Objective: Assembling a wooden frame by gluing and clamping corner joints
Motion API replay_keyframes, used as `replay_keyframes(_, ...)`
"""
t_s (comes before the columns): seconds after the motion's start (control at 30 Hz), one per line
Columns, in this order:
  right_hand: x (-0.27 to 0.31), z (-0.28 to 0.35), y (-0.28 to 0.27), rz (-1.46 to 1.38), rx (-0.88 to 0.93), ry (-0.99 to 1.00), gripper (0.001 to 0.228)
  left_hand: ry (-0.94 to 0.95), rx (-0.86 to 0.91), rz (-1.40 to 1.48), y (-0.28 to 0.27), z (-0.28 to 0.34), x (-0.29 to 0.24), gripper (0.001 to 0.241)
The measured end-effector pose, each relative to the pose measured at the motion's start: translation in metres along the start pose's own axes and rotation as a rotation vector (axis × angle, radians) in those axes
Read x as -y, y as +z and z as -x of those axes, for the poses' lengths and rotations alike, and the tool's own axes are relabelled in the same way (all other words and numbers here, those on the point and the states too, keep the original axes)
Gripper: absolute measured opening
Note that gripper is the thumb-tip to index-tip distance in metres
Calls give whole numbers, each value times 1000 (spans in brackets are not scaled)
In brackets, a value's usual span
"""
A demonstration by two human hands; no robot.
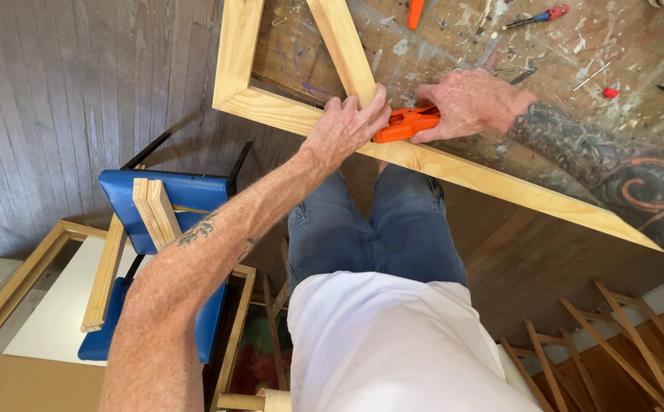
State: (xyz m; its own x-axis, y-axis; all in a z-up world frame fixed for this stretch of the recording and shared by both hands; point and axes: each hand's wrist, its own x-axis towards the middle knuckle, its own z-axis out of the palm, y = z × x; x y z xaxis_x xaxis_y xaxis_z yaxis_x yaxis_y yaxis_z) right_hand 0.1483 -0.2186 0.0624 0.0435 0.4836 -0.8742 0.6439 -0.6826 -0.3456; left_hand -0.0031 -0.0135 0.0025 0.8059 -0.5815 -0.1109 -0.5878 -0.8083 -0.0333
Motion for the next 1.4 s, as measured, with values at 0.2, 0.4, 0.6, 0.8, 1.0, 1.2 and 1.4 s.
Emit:
replay_keyframes(0.2, 1, 18, 1, 77, -234, -79, 78, 9, 7, -7, 5, -2, -1, 46)
replay_keyframes(0.4, -28, 26, -32, -88, -693, -15, 53, 18, -1, -13, 4, 0, 3, 54)
replay_keyframes(0.6, -35, -52, -27, -98, -1071, 498, 113, 42, 102, -15, 3, 7, -2, 64)
replay_keyframes(0.8, -38, -62, -36, -331, -1154, 505, 93, 67, 113, 36, -6, 4, 7, 65)
replay_keyframes(1.0, -51, -14, -65, -1180, -968, 123, 65, 130, 91, 464, -27, -6, 74, 87)
replay_keyframes(1.2, -23, -16, -68, -1492, -701, 156, 63, -675, -328, 961, -38, -19, 203, 61)
replay_keyframes(1.4, 14, 11, -133, -1146, -363, 525, 33, -1132, 161, 1690, -13, -42, 278, 78)
